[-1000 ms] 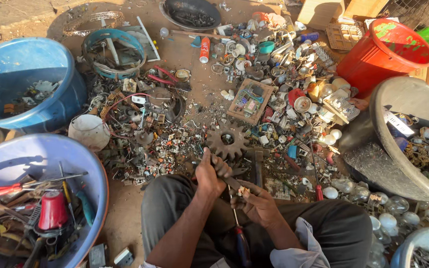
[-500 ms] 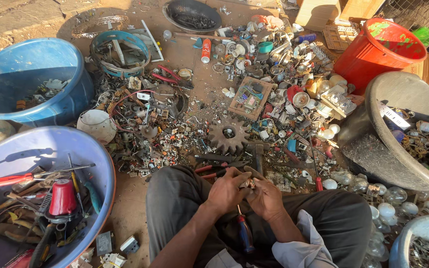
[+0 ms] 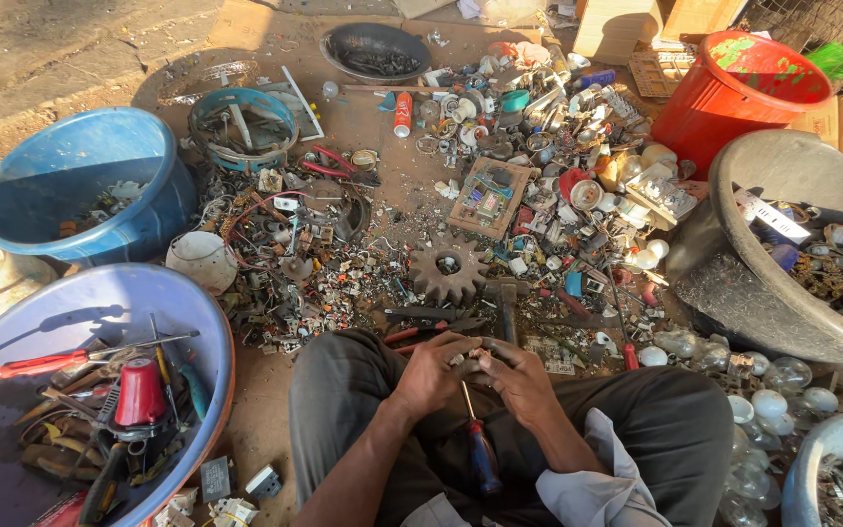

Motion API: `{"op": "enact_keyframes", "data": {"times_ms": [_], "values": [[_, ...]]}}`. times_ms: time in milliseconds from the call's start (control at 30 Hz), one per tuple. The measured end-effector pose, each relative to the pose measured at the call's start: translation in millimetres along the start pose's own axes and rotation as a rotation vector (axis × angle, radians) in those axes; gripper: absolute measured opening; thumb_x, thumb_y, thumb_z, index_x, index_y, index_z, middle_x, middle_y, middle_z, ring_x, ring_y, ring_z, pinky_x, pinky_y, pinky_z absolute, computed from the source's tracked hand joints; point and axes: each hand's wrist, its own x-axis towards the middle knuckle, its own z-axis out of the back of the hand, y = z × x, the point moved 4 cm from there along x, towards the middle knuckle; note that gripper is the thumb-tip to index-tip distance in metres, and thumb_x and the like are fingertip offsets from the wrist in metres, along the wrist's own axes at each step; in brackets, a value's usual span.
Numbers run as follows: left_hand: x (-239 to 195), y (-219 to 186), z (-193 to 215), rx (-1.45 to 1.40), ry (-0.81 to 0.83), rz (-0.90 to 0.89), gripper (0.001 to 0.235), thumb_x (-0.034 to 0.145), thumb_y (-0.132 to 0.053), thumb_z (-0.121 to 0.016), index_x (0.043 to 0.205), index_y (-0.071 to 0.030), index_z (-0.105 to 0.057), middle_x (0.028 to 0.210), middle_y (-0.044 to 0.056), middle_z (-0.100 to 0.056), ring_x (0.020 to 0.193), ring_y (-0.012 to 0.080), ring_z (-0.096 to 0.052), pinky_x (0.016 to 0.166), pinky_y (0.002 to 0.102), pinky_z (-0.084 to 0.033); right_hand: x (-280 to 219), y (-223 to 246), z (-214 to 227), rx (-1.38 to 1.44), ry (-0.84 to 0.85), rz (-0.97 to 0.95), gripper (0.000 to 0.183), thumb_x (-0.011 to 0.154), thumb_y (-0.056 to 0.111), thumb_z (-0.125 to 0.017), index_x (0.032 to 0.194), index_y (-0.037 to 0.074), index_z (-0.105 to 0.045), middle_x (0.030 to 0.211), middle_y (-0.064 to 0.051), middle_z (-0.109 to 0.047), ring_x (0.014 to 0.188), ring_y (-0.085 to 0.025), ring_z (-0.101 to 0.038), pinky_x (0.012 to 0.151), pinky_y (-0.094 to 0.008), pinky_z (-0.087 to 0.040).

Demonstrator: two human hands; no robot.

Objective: The person sits cross-legged on the ground and uses a hammer and a screwdriver to break apart a small electronic component. They repeatedly strike the component to separate its parts and then use the screwdriver to pry and extract smaller pieces from the debris.

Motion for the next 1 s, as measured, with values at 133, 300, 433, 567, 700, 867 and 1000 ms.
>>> {"op": "enact_keyframes", "data": {"times_ms": [133,300,433,567,700,867,1000], "values": [[-3.8,10.5,-5.5,-0.055,0.016,0.098,0.031,0.093,-0.008,-0.075,0.123,-0.001,-0.072,0.109,0.012,-0.071,0.093,0.0234,-0.072,0.080,0.034,-0.059,-0.9,11.6,-11.8,0.073,0.047,-0.010,0.041,0.097,0.000,-0.059,0.135,-0.013,-0.055,0.122,-0.019,-0.068,0.110,-0.028,-0.070,0.095,-0.048,-0.062],[-6.0,41.4,-26.9,-0.742,-0.010,0.393,0.028,0.097,-0.006,-0.070,0.124,0.003,-0.073,0.107,0.005,-0.066,0.092,0.0155,-0.068,0.077,0.031,-0.060,-3.4,18.7,-13.9,0.032,0.039,-0.042,0.043,0.095,-0.005,-0.058,0.137,-0.012,-0.054,0.121,-0.021,-0.068,0.111,-0.027,-0.070,0.097,-0.050,-0.062],[-14.2,70.2,-37.5,-1.001,-0.019,0.728,0.027,0.096,-0.007,-0.065,0.119,0.005,-0.072,0.095,0.011,-0.076,0.077,0.0155,-0.073,0.069,0.030,-0.062,-5.0,23.9,-15.5,0.023,0.099,-0.086,0.044,0.095,-0.003,-0.059,0.138,-0.014,-0.054,0.121,-0.021,-0.069,0.104,-0.031,-0.073,0.095,-0.049,-0.062],[-12.7,85.8,-35.1,-0.901,-0.025,0.633,0.023,0.097,-0.005,-0.068,0.116,0.007,-0.076,0.081,0.006,-0.074,0.052,0.0092,-0.052,0.045,0.024,-0.037,-1.6,21.9,-19.6,0.049,0.091,-0.168,0.046,0.095,0.001,-0.061,0.138,-0.014,-0.055,0.119,-0.020,-0.071,0.104,-0.030,-0.073,0.093,-0.044,-0.062],[-14.9,103.0,-40.0,-0.879,-0.103,0.668,0.021,0.096,-0.004,-0.068,0.112,0.007,-0.076,0.078,0.005,-0.072,0.050,0.0091,-0.052,0.044,0.024,-0.037,6.7,9.3,-14.7,0.100,-0.094,-0.203,0.041,0.094,0.005,-0.065,0.131,-0.011,-0.057,0.110,-0.018,-0.072,0.096,-0.031,-0.073,0.084,-0.045,-0.063],[-21.7,115.0,-47.2,-0.841,-0.188,0.715,0.022,0.096,-0.005,-0.067,0.113,0.006,-0.075,0.079,0.005,-0.071,0.053,0.0084,-0.055,0.048,0.023,-0.041,9.1,-2.3,-10.1,-0.049,-0.144,-0.182,0.036,0.096,0.011,-0.067,0.127,-0.008,-0.064,0.107,-0.015,-0.072,0.092,-0.026,-0.073,0.083,-0.043,-0.063],[-19.5,107.8,-45.4,-0.860,-0.206,0.677,0.023,0.098,-0.007,-0.067,0.114,0.008,-0.073,0.081,0.005,-0.071,0.057,0.0085,-0.056,0.051,0.024,-0.043,8.1,3.3,-13.3,-0.030,-0.129,-0.191,0.034,0.095,0.012,-0.068,0.124,-0.007,-0.068,0.106,-0.015,-0.073,0.090,-0.025,-0.072,0.082,-0.043,-0.064]]}}
